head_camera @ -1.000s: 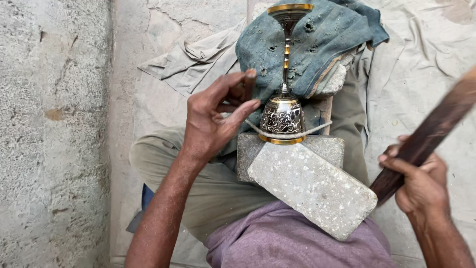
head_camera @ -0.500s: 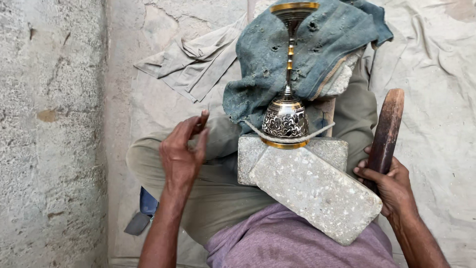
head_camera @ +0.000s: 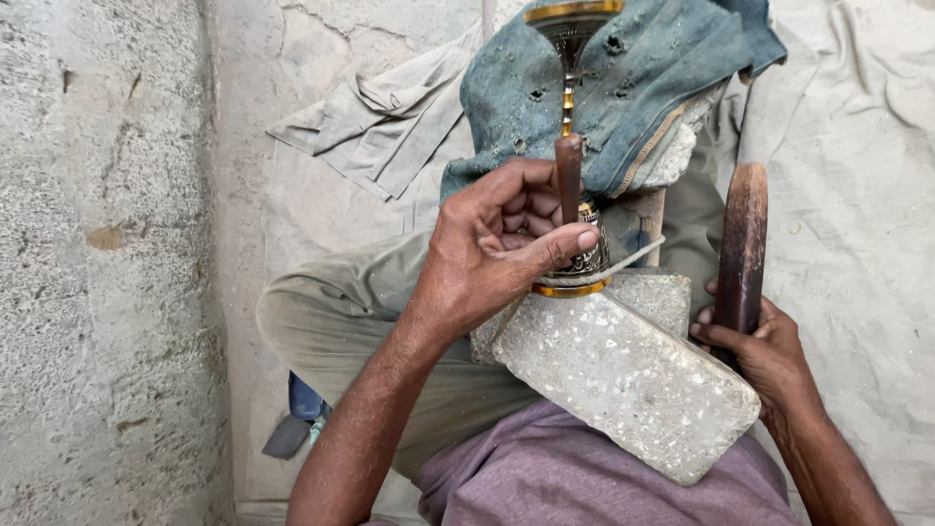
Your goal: The person sits on the ground with a brass bell-shaped object resting on a stone block. They hold a small punch against the bell's surface and repeatedly strike it with a wooden mallet, repositioning the punch around the bell's embossed base to shape the metal.
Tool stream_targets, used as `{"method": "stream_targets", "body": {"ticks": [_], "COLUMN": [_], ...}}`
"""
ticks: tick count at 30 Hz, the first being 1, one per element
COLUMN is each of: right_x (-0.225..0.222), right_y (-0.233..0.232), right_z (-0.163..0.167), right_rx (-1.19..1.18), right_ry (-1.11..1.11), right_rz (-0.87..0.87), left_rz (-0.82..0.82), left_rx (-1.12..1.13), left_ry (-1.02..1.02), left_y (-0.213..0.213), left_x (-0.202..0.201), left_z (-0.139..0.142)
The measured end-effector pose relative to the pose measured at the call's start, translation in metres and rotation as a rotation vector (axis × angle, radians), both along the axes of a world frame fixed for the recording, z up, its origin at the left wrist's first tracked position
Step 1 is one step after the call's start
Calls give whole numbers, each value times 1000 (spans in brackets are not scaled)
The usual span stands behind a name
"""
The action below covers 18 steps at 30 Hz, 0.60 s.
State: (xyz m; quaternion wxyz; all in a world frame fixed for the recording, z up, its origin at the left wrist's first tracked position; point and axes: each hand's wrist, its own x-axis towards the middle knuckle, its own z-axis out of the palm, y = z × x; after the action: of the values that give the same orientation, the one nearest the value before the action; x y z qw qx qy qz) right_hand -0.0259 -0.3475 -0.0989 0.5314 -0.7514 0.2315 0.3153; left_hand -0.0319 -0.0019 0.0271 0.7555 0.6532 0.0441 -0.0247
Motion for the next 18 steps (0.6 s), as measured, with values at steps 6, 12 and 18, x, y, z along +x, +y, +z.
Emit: {"method": "stream_targets", "body": {"ticks": [6, 12, 18], "right_x": [3, 8, -12], "right_y": [-13, -24, -35], "right_z": [-7, 21, 78], "right_rx": [110, 107, 21], "right_ry": [22, -72, -607], "right_rz": [-70, 5, 279], "left_rz": [-27, -308, -435], "left_rx": [297, 561, 673], "left_ry": [-134, -332, -499], "left_y": [4, -1, -4], "left_x": [-4, 15, 33], "left_z": [12, 12, 26]}}
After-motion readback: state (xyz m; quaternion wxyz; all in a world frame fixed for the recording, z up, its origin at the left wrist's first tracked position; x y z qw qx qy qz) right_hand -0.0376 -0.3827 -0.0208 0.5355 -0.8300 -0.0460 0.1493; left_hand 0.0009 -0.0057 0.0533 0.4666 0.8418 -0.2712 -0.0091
